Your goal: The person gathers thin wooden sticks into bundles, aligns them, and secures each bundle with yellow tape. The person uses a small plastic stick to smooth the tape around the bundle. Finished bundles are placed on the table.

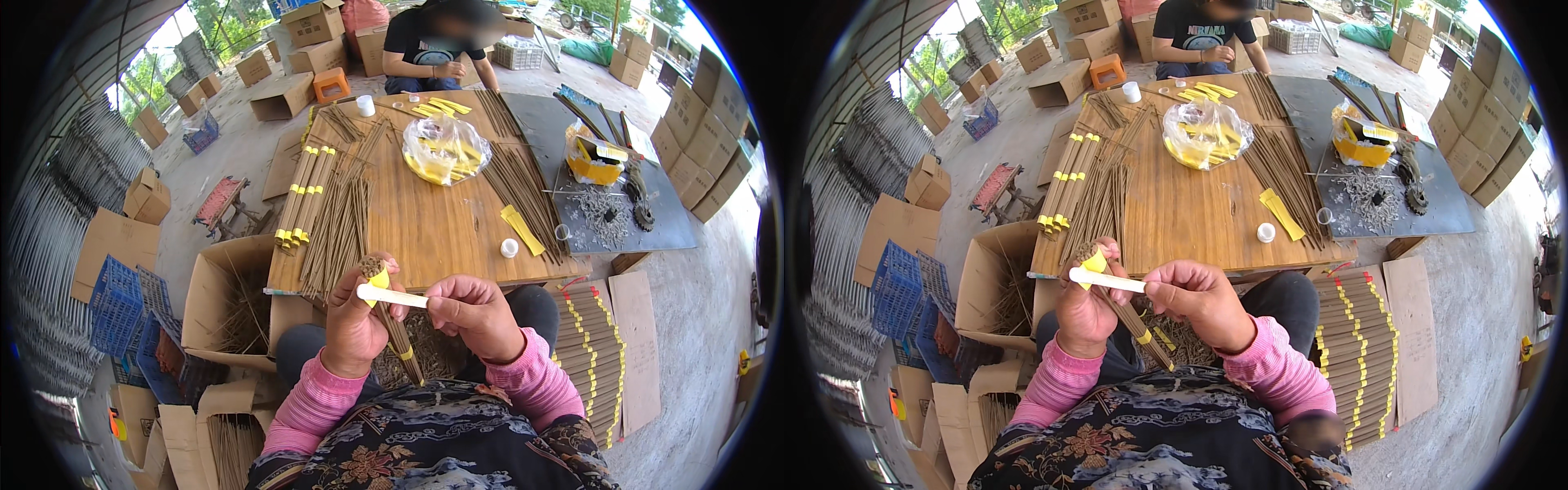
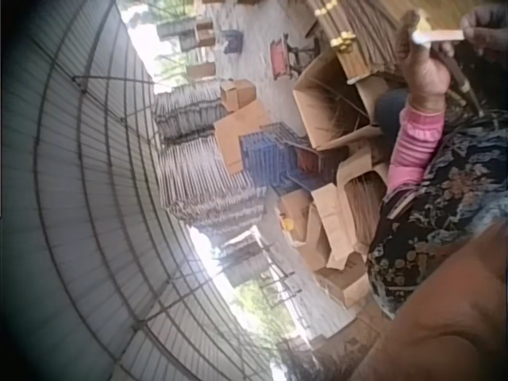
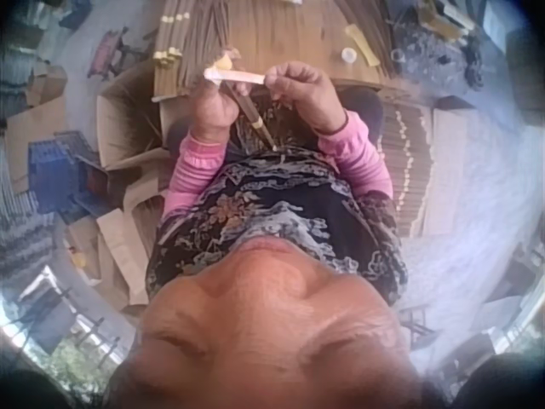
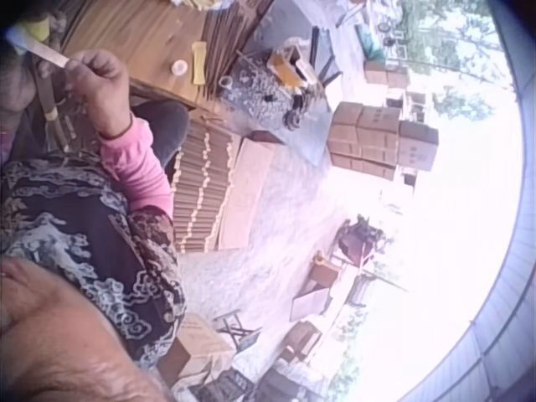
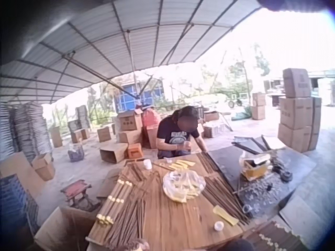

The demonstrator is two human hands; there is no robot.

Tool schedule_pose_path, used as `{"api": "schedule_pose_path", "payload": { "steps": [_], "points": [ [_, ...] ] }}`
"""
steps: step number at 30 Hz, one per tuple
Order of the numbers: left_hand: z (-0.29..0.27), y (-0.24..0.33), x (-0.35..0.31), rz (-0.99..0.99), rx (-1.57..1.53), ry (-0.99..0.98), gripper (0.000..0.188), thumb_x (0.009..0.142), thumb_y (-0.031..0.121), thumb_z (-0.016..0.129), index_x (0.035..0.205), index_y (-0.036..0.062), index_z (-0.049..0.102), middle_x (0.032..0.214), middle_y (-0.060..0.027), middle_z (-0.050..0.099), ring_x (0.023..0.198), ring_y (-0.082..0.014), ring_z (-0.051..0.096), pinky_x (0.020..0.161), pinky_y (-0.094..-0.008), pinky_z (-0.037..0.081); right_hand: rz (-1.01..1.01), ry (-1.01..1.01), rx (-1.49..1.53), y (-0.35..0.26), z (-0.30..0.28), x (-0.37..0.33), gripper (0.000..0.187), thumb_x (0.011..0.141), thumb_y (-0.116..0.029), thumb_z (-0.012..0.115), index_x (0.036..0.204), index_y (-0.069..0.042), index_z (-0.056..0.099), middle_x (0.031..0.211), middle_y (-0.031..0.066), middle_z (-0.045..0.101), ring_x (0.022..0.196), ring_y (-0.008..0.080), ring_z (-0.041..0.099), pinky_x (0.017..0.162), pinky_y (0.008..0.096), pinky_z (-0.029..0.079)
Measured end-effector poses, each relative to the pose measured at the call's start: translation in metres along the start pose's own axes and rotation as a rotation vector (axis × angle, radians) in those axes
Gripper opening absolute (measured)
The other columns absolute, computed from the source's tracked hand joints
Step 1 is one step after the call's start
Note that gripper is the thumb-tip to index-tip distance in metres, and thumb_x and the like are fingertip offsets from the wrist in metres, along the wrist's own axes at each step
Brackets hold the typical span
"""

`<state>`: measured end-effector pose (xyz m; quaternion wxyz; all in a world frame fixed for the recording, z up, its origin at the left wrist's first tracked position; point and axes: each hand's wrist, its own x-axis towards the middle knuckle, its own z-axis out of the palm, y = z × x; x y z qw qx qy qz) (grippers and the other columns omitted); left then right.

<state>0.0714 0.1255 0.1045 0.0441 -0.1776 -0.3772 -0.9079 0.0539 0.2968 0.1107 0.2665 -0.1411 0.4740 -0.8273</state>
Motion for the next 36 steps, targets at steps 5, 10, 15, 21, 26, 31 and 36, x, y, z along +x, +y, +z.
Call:
{"api": "schedule_pose_path", "payload": {
  "steps": [5,10,15,21,26,31,36],
  "points": [
    [-0.0002,0.0031,0.0019,0.012,-0.007,0.021,0.033,0.087,0.028,0.052,0.103,-0.0003,0.055,0.101,-0.0084,0.051,0.064,-0.0147,0.053,0.054,-0.0266,0.042,0.012,0.002,0.001,0.0038,-0.0039,-0.0015,0.009,0.084,-0.011,0.058,0.088,-0.003,0.06,0.067,-0.0024,0.056,0.056,0.0029,0.045,0.05,0.0163,0.032],
    [-0.0054,0.0081,0.0028,0.041,-0.014,0.037,0.031,0.089,0.028,0.049,0.101,0.0002,0.055,0.105,-0.0082,0.049,0.062,-0.0141,0.052,0.053,-0.0271,0.042,0.007,0.025,0.022,0.0003,-0.0072,-0.007,0.01,0.084,-0.011,0.057,0.088,-0.002,0.06,0.068,-0.0014,0.057,0.056,0.0035,0.045,0.05,0.0163,0.033],
    [-0.0041,0.01,0.0033,0.021,-0.06,0.02,0.031,0.089,0.028,0.048,0.101,0.0005,0.054,0.105,-0.0079,0.048,0.061,-0.0144,0.051,0.052,-0.0271,0.04,-0.125,0.046,0.016,0.0049,-0.008,-0.003,0.011,0.083,-0.009,0.058,0.09,-0.001,0.06,0.074,-0.0001,0.059,0.061,0.0041,0.048,0.055,0.0169,0.037],
    [-0.0037,0.0097,0.0023,0.025,-0.043,0.027,0.032,0.088,0.028,0.05,0.101,-0.0004,0.054,0.105,-0.0088,0.048,0.061,-0.0154,0.053,0.052,-0.0273,0.04,-0.136,-0.013,-0.038,0.0055,-0.0008,-0.0046,0.014,0.083,-0.005,0.058,0.095,0.001,0.059,0.082,0.0007,0.06,0.073,0.0058,0.053,0.067,0.0197,0.043],
    [-0.003,0.0071,0.0008,0.022,-0.039,0.021,0.033,0.087,0.029,0.052,0.101,-0.0013,0.054,0.105,-0.0092,0.048,0.062,-0.0157,0.053,0.051,-0.0273,0.041,-0.118,-0.018,0.005,0.0055,-0.0014,-0.0048,0.014,0.083,-0.005,0.058,0.095,0.001,0.059,0.081,0.0006,0.06,0.074,0.0061,0.054,0.067,0.0198,0.043],
    [-0.0026,0.0065,0.0021,0.013,-0.049,0.026,0.033,0.087,0.028,0.052,0.101,-0.0016,0.054,0.103,-0.0092,0.049,0.062,-0.0156,0.053,0.051,-0.0273,0.041,-0.11,-0.036,-0.018,0.0068,-0.0046,-0.0046,0.014,0.083,-0.007,0.058,0.096,0.0,0.059,0.081,0.0007,0.06,0.072,0.0054,0.053,0.064,0.0185,0.042],
    [-0.0009,0.0039,0.001,0.019,-0.019,0.029,0.034,0.087,0.029,0.052,0.101,-0.0014,0.055,0.103,-0.0089,0.049,0.061,-0.015,0.053,0.051,-0.0268,0.041,-0.114,-0.023,-0.008,0.0058,-0.0017,-0.0043,0.014,0.083,-0.007,0.058,0.096,0.0,0.06,0.08,0.0003,0.06,0.072,0.005,0.052,0.063,0.0179,0.041]
  ]
}}
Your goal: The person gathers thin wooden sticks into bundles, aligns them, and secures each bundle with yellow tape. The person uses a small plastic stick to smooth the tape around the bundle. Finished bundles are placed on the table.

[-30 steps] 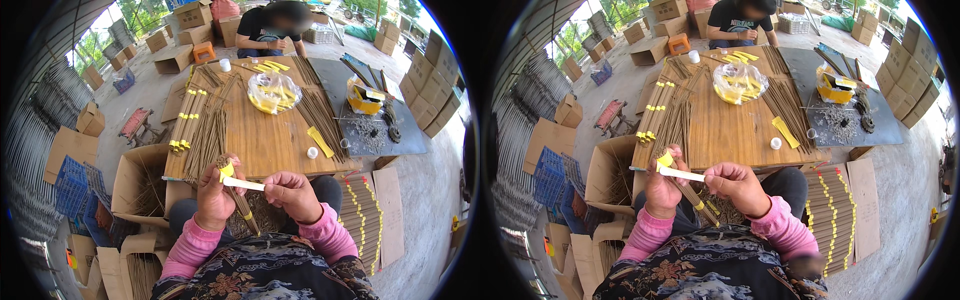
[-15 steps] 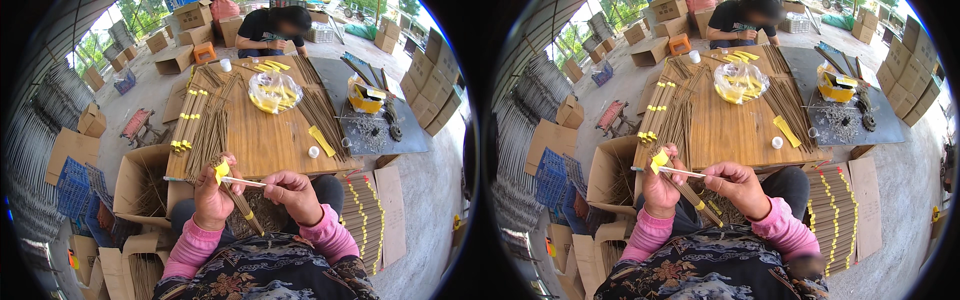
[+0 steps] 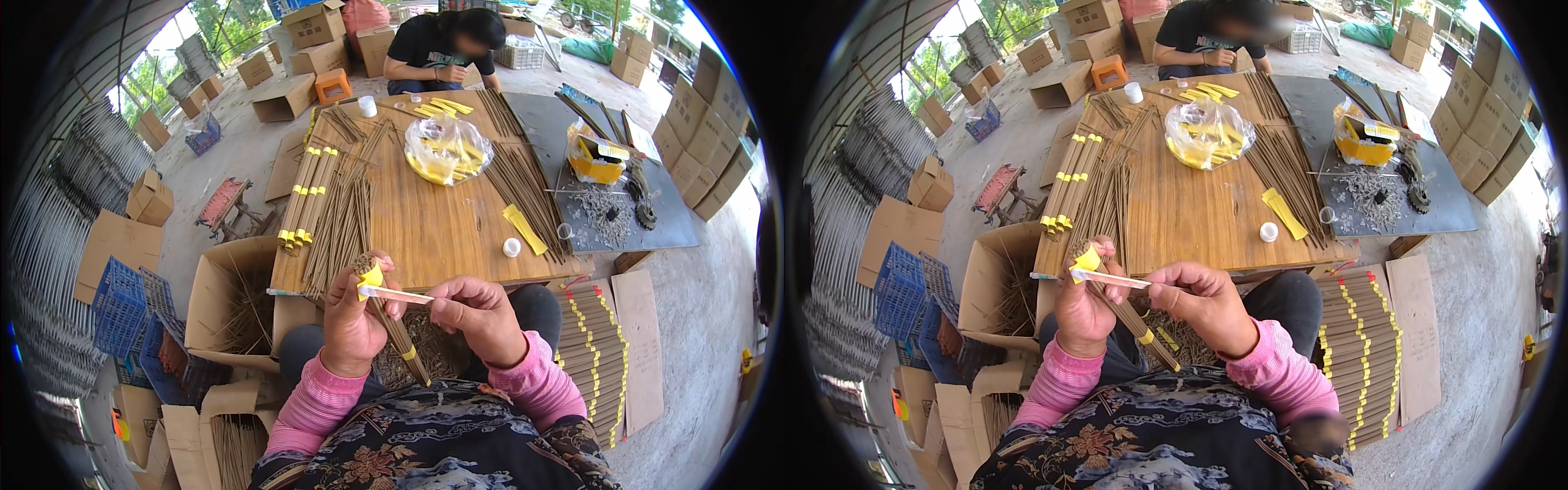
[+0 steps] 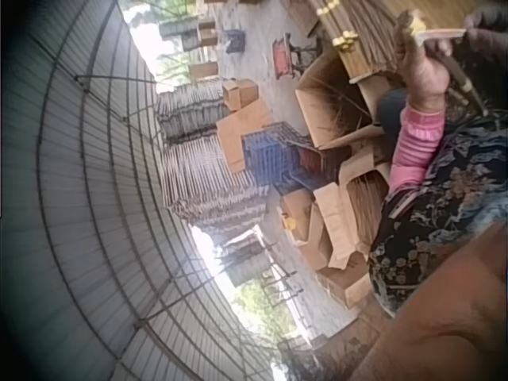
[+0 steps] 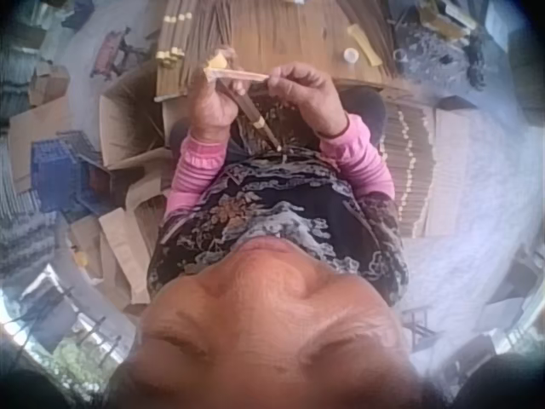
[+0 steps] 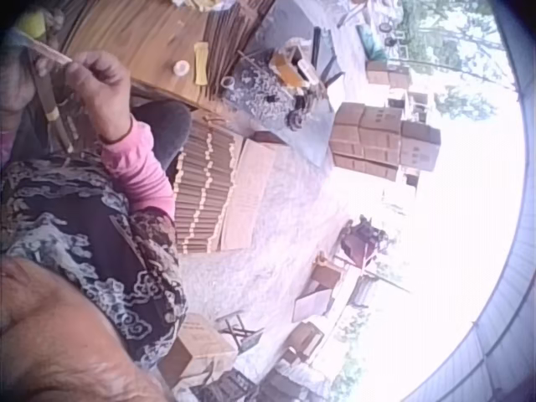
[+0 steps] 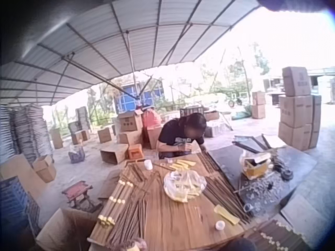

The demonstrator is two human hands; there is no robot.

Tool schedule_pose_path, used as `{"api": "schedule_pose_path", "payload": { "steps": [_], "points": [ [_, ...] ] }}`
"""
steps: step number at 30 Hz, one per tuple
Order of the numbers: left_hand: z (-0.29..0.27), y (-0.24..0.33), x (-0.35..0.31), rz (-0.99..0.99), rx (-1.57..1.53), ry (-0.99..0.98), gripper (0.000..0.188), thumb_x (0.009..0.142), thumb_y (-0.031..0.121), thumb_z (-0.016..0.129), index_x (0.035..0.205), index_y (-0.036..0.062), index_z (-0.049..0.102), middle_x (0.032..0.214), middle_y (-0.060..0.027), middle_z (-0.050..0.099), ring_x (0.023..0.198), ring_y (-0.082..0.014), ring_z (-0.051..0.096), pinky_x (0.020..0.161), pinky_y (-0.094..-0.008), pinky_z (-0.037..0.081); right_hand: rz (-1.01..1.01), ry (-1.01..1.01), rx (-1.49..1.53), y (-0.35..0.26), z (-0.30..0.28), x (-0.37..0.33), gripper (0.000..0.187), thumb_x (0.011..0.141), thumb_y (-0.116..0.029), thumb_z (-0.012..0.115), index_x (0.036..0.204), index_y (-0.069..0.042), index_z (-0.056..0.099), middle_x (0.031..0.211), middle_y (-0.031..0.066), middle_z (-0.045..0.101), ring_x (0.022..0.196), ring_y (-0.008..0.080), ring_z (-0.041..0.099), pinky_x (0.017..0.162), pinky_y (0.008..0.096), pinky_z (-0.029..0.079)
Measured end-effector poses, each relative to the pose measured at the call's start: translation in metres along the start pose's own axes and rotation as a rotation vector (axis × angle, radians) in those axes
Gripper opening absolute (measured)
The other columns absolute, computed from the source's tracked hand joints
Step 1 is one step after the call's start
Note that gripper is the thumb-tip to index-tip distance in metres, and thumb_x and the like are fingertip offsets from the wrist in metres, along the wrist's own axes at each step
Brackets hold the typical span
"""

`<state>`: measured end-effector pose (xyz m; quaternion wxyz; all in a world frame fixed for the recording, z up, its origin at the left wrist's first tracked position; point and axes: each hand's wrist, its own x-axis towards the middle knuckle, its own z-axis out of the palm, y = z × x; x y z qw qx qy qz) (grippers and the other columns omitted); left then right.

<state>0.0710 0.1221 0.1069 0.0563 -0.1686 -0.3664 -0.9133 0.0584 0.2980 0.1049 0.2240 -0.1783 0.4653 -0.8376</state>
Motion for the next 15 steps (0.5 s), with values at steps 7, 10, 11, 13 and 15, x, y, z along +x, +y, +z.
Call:
{"api": "schedule_pose_path", "payload": {
  "steps": [7,10,11,13,15],
  "points": [
    [0.0007,0.0038,0.0025,0.008,0.01,-0.008,0.032,0.087,0.028,0.053,0.1,-0.0009,0.056,0.102,-0.0088,0.05,0.061,-0.0148,0.053,0.05,-0.0262,0.041,0.007,-0.018,-0.012,-0.0005,-0.0008,0.0,0.013,0.083,-0.007,0.059,0.094,-0.001,0.06,0.079,0.0009,0.06,0.071,0.0051,0.053,0.062,0.0177,0.041],
    [0.0029,0.0028,0.0026,-0.007,-0.025,-0.033,0.032,0.086,0.028,0.053,0.101,-0.0001,0.056,0.102,-0.0087,0.05,0.061,-0.0153,0.053,0.051,-0.0263,0.042,-0.014,0.008,-0.001,0.0,-0.002,0.0007,0.013,0.082,-0.006,0.059,0.094,-0.001,0.06,0.078,0.0009,0.06,0.068,0.005,0.052,0.06,0.0176,0.041],
    [0.0028,0.0021,0.0022,-0.012,-0.029,-0.033,0.031,0.086,0.028,0.053,0.101,0.0001,0.056,0.102,-0.0087,0.049,0.061,-0.0155,0.052,0.051,-0.0263,0.042,-0.03,0.02,0.004,0.0002,-0.0023,0.0013,0.013,0.082,-0.006,0.059,0.094,-0.001,0.06,0.078,0.0008,0.06,0.067,0.005,0.052,0.06,0.0176,0.041],
    [0.0022,0.0008,0.0012,-0.021,-0.037,-0.033,0.031,0.087,0.028,0.053,0.101,0.0004,0.056,0.102,-0.0086,0.049,0.061,-0.0158,0.052,0.051,-0.0263,0.042,-0.034,0.023,0.008,-0.0029,-0.0018,0.0021,0.013,0.082,-0.006,0.059,0.094,-0.001,0.06,0.077,0.0008,0.06,0.065,0.0048,0.051,0.058,0.0178,0.041],
    [0.0026,0.0014,0.001,-0.019,-0.04,-0.037,0.031,0.087,0.028,0.052,0.101,0.0002,0.056,0.102,-0.0083,0.048,0.061,-0.0157,0.052,0.051,-0.0263,0.041,-0.042,0.027,0.012,-0.0042,-0.0015,0.0028,0.013,0.082,-0.006,0.059,0.094,-0.001,0.06,0.077,0.001,0.06,0.064,0.0046,0.051,0.058,0.0178,0.04]
  ]
}}
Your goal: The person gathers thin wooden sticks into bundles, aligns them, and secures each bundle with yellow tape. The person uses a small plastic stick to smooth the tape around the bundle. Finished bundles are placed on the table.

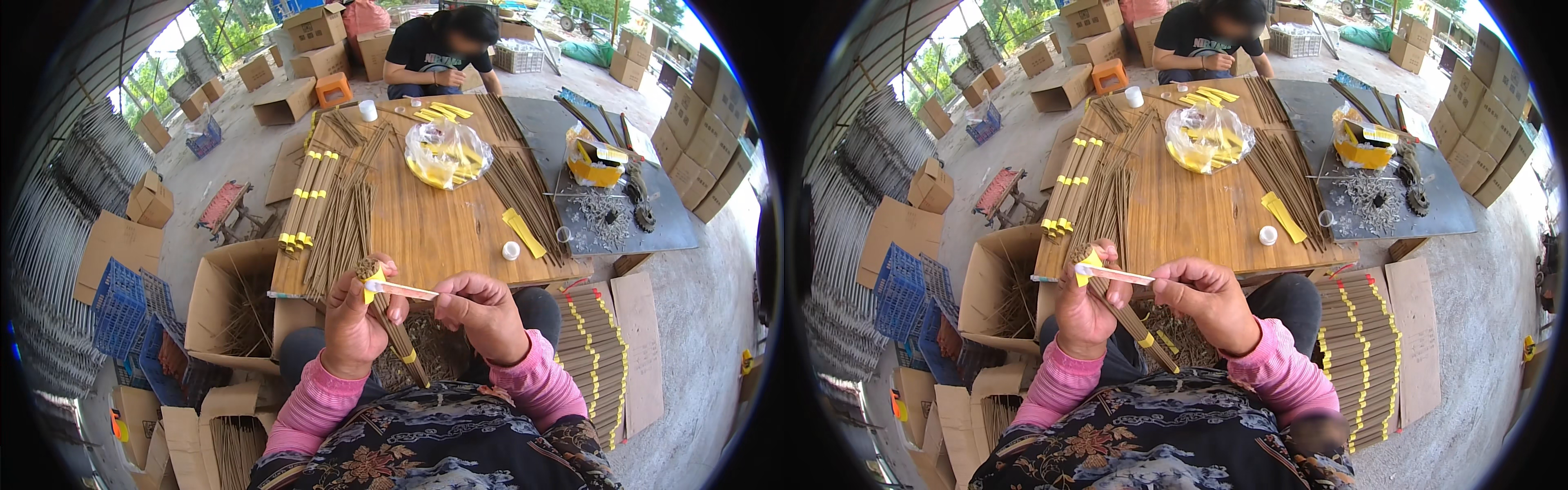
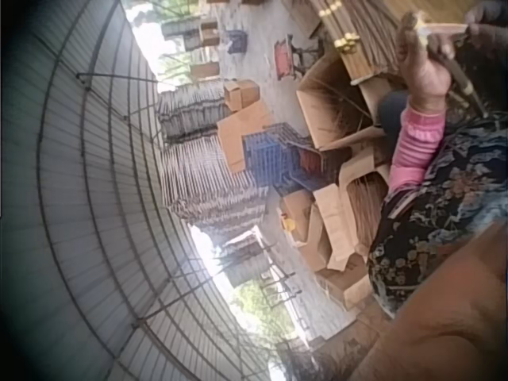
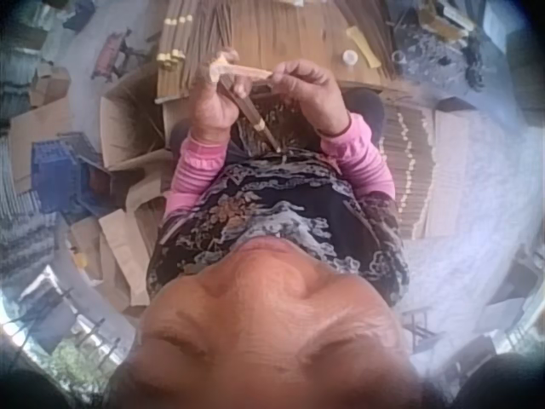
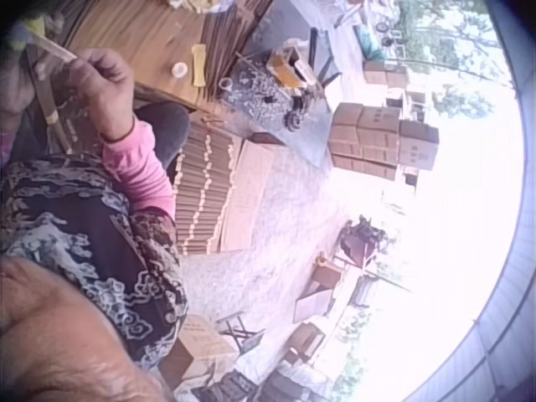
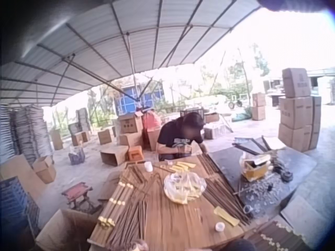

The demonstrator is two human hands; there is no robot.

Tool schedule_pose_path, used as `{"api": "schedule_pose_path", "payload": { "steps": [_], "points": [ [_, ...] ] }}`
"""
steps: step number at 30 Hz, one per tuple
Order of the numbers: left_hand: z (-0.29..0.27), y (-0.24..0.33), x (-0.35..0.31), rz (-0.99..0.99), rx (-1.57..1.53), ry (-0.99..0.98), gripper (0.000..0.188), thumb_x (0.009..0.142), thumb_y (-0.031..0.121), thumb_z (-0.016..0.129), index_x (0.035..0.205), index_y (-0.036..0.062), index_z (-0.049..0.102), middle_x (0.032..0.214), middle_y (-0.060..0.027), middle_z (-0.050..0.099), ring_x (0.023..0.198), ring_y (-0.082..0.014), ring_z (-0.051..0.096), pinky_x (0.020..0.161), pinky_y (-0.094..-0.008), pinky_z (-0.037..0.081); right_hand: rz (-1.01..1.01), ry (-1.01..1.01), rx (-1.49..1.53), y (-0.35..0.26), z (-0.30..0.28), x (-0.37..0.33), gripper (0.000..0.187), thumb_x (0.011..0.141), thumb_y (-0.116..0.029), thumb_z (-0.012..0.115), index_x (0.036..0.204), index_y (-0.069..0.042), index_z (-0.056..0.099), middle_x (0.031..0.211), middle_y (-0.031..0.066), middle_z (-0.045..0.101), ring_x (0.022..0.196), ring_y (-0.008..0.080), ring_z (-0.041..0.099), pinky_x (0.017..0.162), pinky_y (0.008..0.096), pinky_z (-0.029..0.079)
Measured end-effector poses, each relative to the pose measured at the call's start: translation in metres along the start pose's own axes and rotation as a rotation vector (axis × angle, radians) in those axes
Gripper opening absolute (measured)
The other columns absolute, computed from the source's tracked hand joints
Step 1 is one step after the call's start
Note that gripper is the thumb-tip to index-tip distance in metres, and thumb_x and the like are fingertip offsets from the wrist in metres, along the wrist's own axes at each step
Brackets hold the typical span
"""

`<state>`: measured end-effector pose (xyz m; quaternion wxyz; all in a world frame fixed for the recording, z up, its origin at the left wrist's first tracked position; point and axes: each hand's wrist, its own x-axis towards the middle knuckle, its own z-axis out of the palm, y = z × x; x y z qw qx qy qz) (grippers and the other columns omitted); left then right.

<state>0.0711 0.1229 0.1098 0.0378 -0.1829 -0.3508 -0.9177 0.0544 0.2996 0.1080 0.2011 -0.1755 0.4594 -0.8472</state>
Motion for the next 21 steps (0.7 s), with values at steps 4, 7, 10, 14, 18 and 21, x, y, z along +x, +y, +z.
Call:
{"api": "schedule_pose_path", "payload": {
  "steps": [4,7,10,14,18,21],
  "points": [
    [0.0001,0.0019,0.001,-0.005,-0.029,-0.01,0.031,0.087,0.027,0.052,0.102,0.0,0.056,0.102,-0.0076,0.047,0.061,-0.015,0.051,0.051,-0.0262,0.04,-0.007,0.005,0.001,0.0017,-0.003,0.0004,0.014,0.082,-0.006,0.059,0.095,-0.001,0.06,0.077,0.0012,0.06,0.064,0.0046,0.05,0.057,0.0176,0.04],
    [0.0,0.0035,0.0018,0.0,-0.011,-0.029,0.032,0.087,0.028,0.052,0.102,-0.0002,0.055,0.102,-0.0073,0.047,0.06,-0.0146,0.05,0.051,-0.0262,0.04,0.012,-0.006,0.005,0.0046,-0.0044,-0.0007,0.014,0.082,-0.005,0.059,0.095,-0.001,0.06,0.079,0.001,0.06,0.067,0.0047,0.052,0.06,0.0178,0.041],
    [0.0003,0.0031,0.0016,-0.01,0.002,-0.021,0.032,0.088,0.028,0.051,0.102,-0.0004,0.055,0.102,-0.0074,0.047,0.06,-0.0146,0.05,0.051,-0.0262,0.039,0.003,0.003,0.01,0.0034,-0.002,-0.0011,0.014,0.082,-0.004,0.059,0.096,-0.001,0.06,0.082,0.0006,0.06,0.072,0.005,0.053,0.064,0.0182,0.042],
    [-0.0003,0.0028,0.0012,0.004,0.004,-0.012,0.033,0.088,0.029,0.05,0.102,-0.0005,0.055,0.103,-0.0074,0.048,0.06,-0.0146,0.051,0.05,-0.0266,0.039,-0.037,-0.007,-0.055,0.001,-0.0019,-0.0022,0.016,0.081,-0.002,0.059,0.097,0.0,0.059,0.086,0.0003,0.06,0.078,0.0055,0.053,0.07,0.0191,0.043],
    [-0.0012,0.002,0.0013,0.001,0.016,-0.02,0.033,0.088,0.029,0.05,0.101,-0.0003,0.054,0.103,-0.0073,0.048,0.06,-0.0145,0.051,0.051,-0.0268,0.039,-0.017,-0.005,0.005,0.0043,-0.0051,-0.0035,0.017,0.082,-0.002,0.059,0.099,0.0,0.059,0.087,0.0003,0.06,0.079,0.0056,0.054,0.072,0.0195,0.044],
    [-0.0011,0.0008,0.001,-0.001,0.025,-0.016,0.033,0.088,0.03,0.05,0.102,-0.0004,0.054,0.104,-0.0074,0.047,0.061,-0.0146,0.051,0.051,-0.0269,0.039,-0.026,-0.007,-0.001,0.0028,-0.005,-0.0033,0.017,0.082,-0.002,0.059,0.099,0.0,0.059,0.087,0.0002,0.06,0.08,0.0056,0.054,0.073,0.0197,0.044]
  ]
}}
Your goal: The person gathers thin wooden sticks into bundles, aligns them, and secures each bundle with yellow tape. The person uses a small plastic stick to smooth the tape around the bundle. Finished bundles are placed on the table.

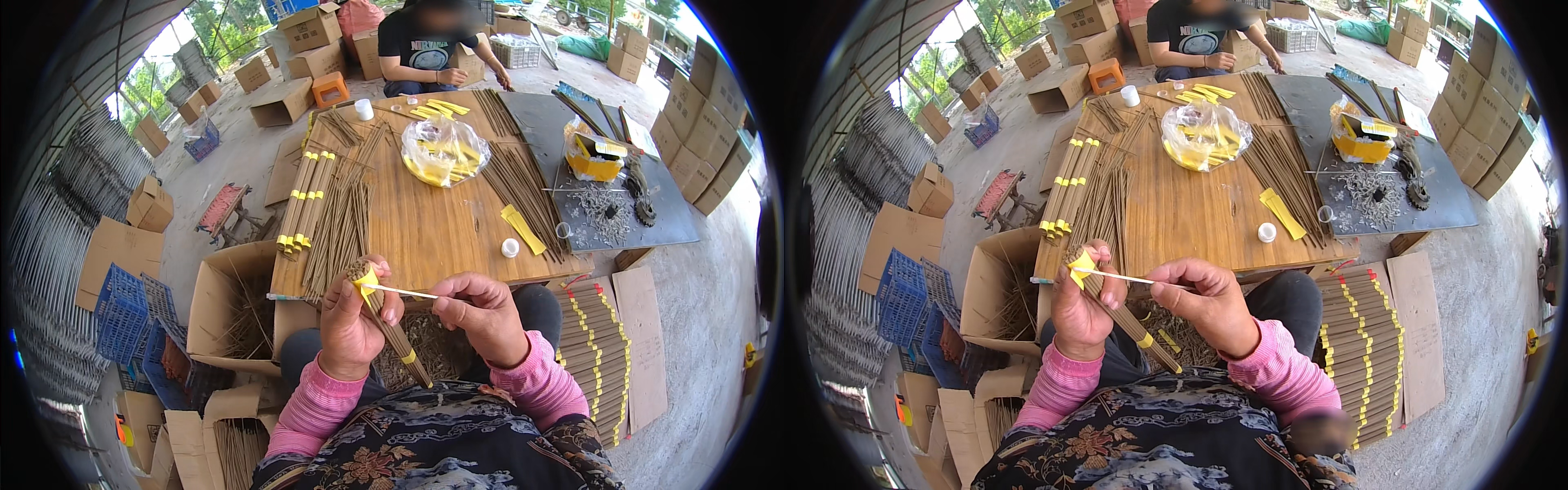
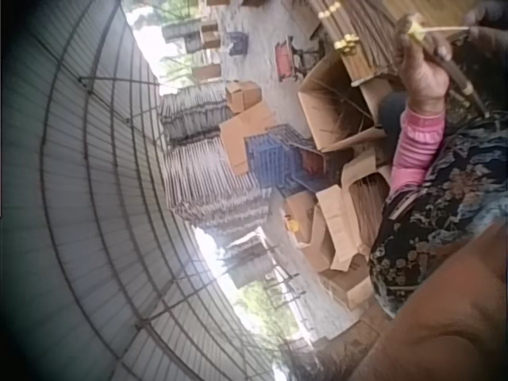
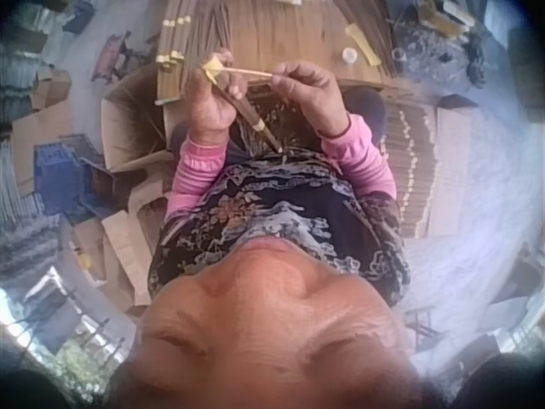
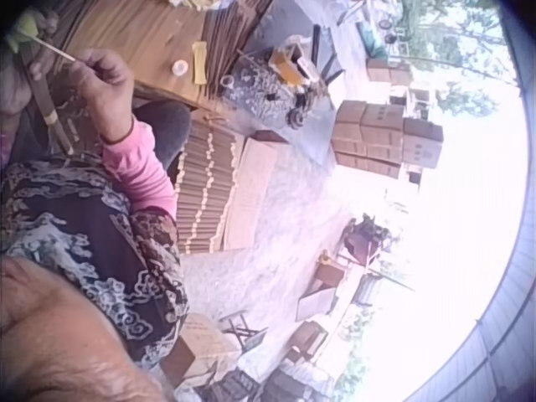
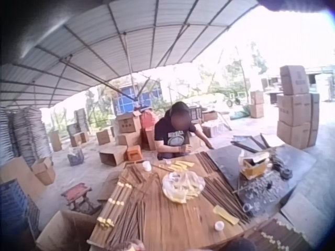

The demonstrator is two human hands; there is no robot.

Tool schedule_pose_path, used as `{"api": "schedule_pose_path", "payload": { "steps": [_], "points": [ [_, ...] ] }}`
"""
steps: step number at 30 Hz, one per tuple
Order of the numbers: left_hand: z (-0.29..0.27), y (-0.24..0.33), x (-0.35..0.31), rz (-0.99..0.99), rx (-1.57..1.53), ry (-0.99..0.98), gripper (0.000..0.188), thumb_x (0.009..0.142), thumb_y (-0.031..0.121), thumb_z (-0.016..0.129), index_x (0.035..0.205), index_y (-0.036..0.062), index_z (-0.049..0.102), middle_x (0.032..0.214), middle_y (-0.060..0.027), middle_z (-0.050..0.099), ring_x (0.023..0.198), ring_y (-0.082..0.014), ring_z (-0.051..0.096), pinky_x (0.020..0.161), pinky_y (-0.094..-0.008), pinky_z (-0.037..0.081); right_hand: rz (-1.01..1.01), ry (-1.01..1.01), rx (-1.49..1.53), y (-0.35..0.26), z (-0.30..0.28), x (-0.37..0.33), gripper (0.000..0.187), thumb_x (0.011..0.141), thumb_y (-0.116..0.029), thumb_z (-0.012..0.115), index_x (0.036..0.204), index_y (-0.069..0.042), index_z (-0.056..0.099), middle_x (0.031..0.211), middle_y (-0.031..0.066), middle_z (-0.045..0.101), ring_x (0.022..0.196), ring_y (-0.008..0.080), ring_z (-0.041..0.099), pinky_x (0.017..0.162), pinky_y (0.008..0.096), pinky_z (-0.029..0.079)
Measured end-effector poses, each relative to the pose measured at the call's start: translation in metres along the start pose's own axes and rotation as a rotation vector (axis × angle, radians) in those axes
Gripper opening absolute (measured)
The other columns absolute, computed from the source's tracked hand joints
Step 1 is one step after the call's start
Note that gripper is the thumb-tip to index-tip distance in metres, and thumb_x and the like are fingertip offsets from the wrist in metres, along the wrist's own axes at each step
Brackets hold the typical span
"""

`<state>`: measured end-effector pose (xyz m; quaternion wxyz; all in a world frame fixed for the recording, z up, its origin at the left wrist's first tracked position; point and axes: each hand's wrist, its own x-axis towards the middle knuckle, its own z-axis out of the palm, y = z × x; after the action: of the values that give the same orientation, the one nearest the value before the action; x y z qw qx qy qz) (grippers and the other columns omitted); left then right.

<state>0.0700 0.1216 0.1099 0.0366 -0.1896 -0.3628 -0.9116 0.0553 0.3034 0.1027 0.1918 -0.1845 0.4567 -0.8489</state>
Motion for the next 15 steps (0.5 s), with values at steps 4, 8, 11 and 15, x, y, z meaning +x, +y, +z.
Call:
{"api": "schedule_pose_path", "payload": {
  "steps": [4,8,11,15],
  "points": [
    [-0.0011,0.0004,0.0005,0.014,-0.017,0.01,0.033,0.088,0.03,0.05,0.102,-0.0006,0.054,0.105,-0.0077,0.047,0.06,-0.0148,0.051,0.051,-0.0271,0.039,-0.003,0.005,-0.024,0.0,-0.0006,-0.0014,0.017,0.082,-0.002,0.059,0.098,0.001,0.058,0.088,0.0002,0.06,0.08,0.0055,0.053,0.072,0.0197,0.044],
    [-0.0013,-0.0012,0.0007,0.008,-0.011,-0.008,0.033,0.088,0.03,0.05,0.102,-0.0007,0.054,0.104,-0.0079,0.047,0.061,-0.0148,0.051,0.051,-0.0269,0.039,-0.006,0.013,-0.018,0.0002,-0.0017,-0.0016,0.017,0.082,-0.002,0.059,0.098,0.001,0.058,0.088,0.0005,0.06,0.079,0.0057,0.053,0.072,0.0197,0.044],
    [-0.0011,-0.0029,0.0002,-0.003,-0.022,-0.008,0.034,0.088,0.03,0.049,0.102,-0.001,0.054,0.104,-0.0083,0.047,0.061,-0.0148,0.051,0.051,-0.0266,0.04,-0.033,0.02,-0.033,-0.0018,0.0007,-0.0007,0.017,0.081,-0.002,0.06,0.098,0.001,0.058,0.088,0.0008,0.06,0.079,0.0056,0.054,0.071,0.0193,0.044],
    [-0.0006,-0.0026,0.0005,0.003,-0.041,0.006,0.034,0.088,0.029,0.049,0.102,-0.0013,0.054,0.104,-0.0087,0.047,0.061,-0.0149,0.051,0.052,-0.0264,0.04,-0.064,0.041,-0.136,-0.0054,0.0023,-0.0025,0.018,0.08,-0.001,0.061,0.097,0.001,0.059,0.089,0.0003,0.058,0.079,0.0053,0.054,0.07,0.019,0.044]
  ]
}}
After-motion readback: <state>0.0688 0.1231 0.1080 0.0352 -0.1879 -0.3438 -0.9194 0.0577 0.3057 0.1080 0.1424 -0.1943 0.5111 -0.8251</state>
